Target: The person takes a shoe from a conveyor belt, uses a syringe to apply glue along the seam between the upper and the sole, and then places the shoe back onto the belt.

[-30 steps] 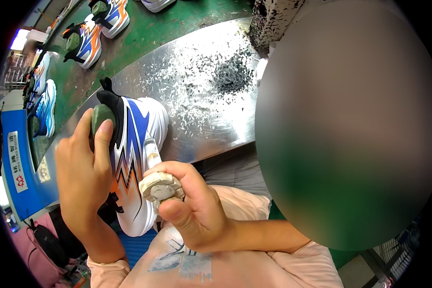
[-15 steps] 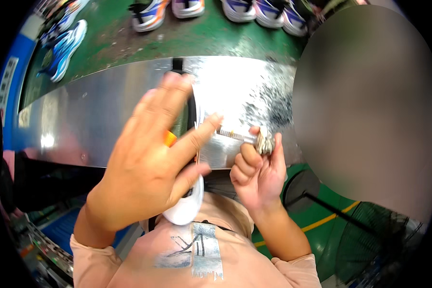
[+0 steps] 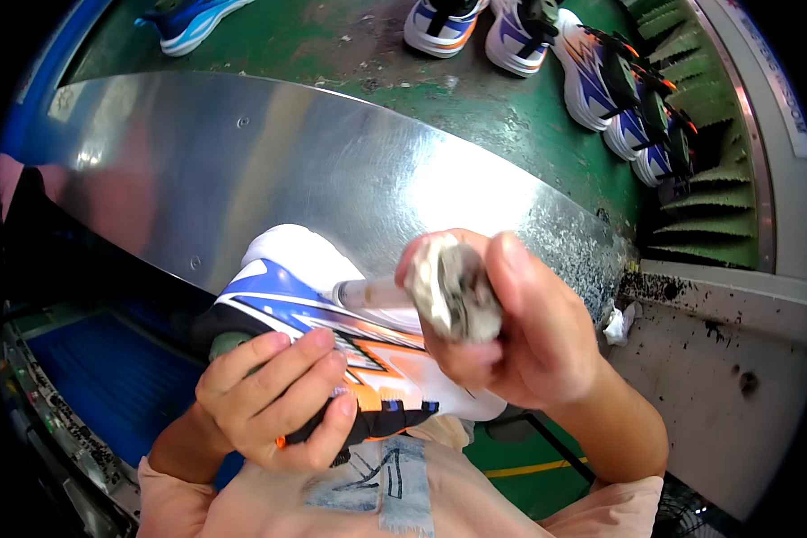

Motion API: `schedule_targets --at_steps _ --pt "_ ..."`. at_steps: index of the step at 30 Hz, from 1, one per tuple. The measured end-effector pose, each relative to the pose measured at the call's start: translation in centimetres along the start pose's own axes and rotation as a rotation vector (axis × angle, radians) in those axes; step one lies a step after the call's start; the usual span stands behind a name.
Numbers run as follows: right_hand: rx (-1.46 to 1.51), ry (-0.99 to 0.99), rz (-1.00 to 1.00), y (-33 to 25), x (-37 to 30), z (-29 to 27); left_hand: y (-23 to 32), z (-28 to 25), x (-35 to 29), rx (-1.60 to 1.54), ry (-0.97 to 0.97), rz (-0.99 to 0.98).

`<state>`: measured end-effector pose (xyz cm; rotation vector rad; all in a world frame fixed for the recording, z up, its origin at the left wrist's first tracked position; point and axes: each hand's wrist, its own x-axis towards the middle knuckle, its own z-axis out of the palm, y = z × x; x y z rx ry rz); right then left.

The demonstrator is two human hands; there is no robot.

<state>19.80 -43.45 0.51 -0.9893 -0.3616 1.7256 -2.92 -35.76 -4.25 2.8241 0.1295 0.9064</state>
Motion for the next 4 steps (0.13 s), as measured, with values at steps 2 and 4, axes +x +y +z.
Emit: schedule_targets --at_steps 2,4 --pt "-0.113 0.028 0.01 -0.1 -0.4 0.7 0.0 0.2 -0.9 0.004 0.033 -0.019" --pt "-0.169 0.024 0.027 -0.2 -0.4 0.8 0.1 0.4 -1.6 0.042 0.037 0.004"
